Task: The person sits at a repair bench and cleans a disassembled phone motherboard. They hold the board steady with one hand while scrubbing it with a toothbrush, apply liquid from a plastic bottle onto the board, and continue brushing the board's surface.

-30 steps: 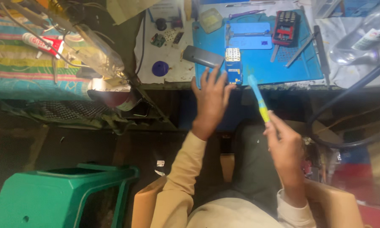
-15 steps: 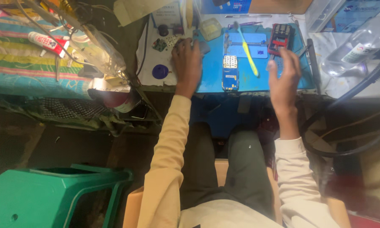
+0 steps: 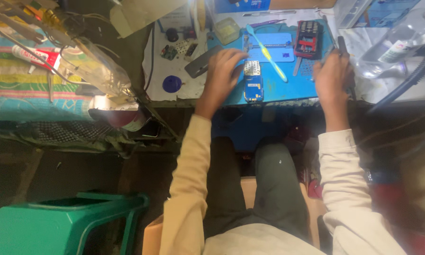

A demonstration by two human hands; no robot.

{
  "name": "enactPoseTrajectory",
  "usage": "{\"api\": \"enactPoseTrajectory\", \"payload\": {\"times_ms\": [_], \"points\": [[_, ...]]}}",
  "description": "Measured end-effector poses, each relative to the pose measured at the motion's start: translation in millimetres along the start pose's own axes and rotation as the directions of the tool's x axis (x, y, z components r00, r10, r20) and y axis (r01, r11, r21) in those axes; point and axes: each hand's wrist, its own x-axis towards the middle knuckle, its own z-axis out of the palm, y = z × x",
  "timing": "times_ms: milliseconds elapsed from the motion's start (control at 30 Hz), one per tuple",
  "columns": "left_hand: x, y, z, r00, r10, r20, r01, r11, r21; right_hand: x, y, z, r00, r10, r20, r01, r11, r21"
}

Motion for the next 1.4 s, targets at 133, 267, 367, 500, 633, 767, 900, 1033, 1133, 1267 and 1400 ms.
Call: {"api": "enactPoseTrajectory", "payload": {"times_ms": [133,267,367,500,633,767,900,1033,1133,1267,1400], "points": [[22.0,-63.7,46.6,0.938,0.207,0.279,-0.099,0.928,-0.358,-0.1,12.5,31.6,0.954,0.225,0.2,-0.279,0.91,0.306],[15.8,-95.5,64.8,0.915,0.225,0.336,0.037,0.781,-0.623,1.4,18.7,66.2,0.997,-0.067,0.03,0.067,0.998,-0.011],[13.5,-110.3,71.4,0.932,0.204,0.299,-0.041,0.881,-0.471,6.1,25.5,87.2,0.998,-0.042,0.043,0.035,0.988,0.151],[12.4,-118.0,76.6,0.945,0.153,0.288,-0.013,0.901,-0.434,-2.5,34.1,80.1,0.987,0.052,0.153,-0.134,0.789,0.599],[1.1,-127.0,89.3,0.966,0.068,0.25,-0.005,0.97,-0.243,-51.8,24.3,46.4,0.969,0.15,0.197,-0.245,0.461,0.853],[-5.6,-135.1,96.5,0.968,0.02,0.249,0.024,0.984,-0.174,-88.5,-22.3,39.9,0.96,-0.043,0.277,-0.145,0.77,0.621],[-5.2,-138.6,101.5,0.966,-0.05,0.253,0.08,0.99,-0.112,-70.5,-54.9,49.3,0.928,-0.333,0.166,0.219,0.85,0.48],[-2.1,-142.6,107.3,0.962,-0.076,0.264,0.098,0.992,-0.074,-50.2,-60.5,41.2,0.891,-0.416,0.182,0.303,0.842,0.446],[0.1,-146.3,111.0,0.958,-0.088,0.271,0.107,0.993,-0.053,-39.3,-61.7,33.7,0.836,-0.504,0.215,0.422,0.843,0.334],[-1.1,-149.7,108.4,0.96,-0.084,0.267,0.096,0.995,-0.031,-29.2,-66.7,32.0,0.771,-0.565,0.295,0.521,0.825,0.218],[-3.0,-148.0,105.2,0.961,-0.079,0.265,0.089,0.996,-0.026,-25.5,-69.6,33.6,0.735,-0.618,0.28,0.551,0.784,0.285]]}}
